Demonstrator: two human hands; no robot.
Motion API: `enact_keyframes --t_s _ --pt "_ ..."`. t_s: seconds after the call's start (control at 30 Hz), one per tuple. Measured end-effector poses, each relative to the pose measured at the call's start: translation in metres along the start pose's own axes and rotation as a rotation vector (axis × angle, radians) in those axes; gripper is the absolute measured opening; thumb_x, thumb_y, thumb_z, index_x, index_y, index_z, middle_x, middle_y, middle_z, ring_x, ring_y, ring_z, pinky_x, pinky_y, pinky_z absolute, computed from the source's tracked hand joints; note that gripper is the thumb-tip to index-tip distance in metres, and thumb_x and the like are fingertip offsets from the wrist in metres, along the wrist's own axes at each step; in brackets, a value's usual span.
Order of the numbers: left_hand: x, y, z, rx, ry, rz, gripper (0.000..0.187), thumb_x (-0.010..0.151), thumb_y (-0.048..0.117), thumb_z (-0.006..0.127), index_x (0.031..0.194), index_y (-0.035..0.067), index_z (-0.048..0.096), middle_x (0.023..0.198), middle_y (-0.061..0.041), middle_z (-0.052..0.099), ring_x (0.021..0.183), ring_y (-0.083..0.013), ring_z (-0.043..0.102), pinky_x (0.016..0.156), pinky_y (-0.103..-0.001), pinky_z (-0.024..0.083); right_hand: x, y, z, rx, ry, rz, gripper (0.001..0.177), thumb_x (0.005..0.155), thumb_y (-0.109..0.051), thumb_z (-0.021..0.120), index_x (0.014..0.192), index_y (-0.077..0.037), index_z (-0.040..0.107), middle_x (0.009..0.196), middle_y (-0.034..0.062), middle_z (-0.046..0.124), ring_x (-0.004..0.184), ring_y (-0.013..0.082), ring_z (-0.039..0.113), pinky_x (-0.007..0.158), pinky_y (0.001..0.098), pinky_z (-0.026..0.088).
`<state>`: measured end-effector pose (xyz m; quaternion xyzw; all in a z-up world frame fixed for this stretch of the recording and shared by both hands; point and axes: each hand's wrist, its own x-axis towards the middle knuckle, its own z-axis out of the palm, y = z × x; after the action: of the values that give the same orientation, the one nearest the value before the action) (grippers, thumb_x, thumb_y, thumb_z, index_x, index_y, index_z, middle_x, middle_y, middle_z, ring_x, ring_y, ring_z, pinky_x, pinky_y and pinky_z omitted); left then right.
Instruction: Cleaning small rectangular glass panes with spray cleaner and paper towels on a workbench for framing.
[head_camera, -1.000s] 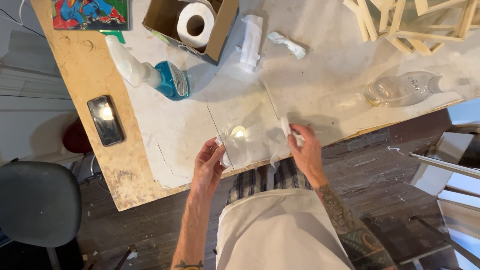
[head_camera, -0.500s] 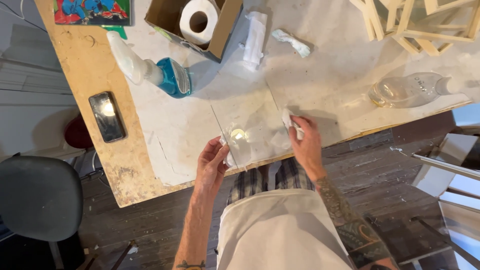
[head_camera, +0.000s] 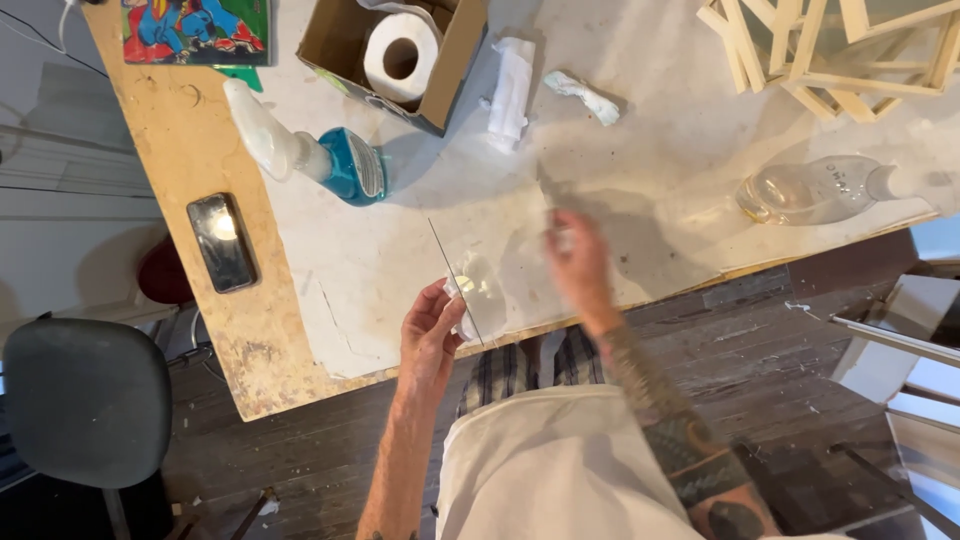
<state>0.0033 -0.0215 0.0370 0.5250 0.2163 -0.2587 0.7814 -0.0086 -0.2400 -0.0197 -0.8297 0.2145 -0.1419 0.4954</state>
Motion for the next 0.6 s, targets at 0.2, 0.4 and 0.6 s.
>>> enact_keyframes --t_s 0.2,0.4,0.6 --pt "0.043 -0.069 -0.066 -0.029 0.04 0.107 0.032 0.085 0.003 0.077 0.115 0.009 0.064 0.102 -0.01 0.074 0.078 -0.0161 0.071 0.06 -0.03 0.067 -0.025 -0.12 -0.001 0.421 -0.389 -0.068 0.023 0.092 -0.013 0.072 0.115 -0.01 0.076 0.107 0.0111 0.074 0.102 0.0291 0.073 0.094 0.0444 0.057" --pt "0.007 -0.013 -0.011 -0.013 0.045 0.048 0.029 0.091 0.004 0.071 0.119 0.005 0.064 0.106 -0.009 0.076 0.081 -0.0168 0.074 0.063 -0.029 0.065 0.049 0.041 0.014 0.088 0.101 -0.005 0.021 0.095 -0.009 0.07 0.115 -0.003 0.072 0.109 0.0172 0.07 0.106 0.0361 0.068 0.097 0.0467 0.051" --pt "0.003 -0.008 0.009 0.005 0.066 0.08 0.028 0.09 0.001 0.07 0.117 0.004 0.066 0.108 -0.01 0.076 0.082 -0.0187 0.074 0.064 -0.031 0.066 0.014 -0.122 0.036 0.399 -0.101 0.066 0.032 0.086 -0.01 0.072 0.118 -0.006 0.069 0.11 0.0167 0.069 0.109 0.0311 0.068 0.085 0.0412 0.058"
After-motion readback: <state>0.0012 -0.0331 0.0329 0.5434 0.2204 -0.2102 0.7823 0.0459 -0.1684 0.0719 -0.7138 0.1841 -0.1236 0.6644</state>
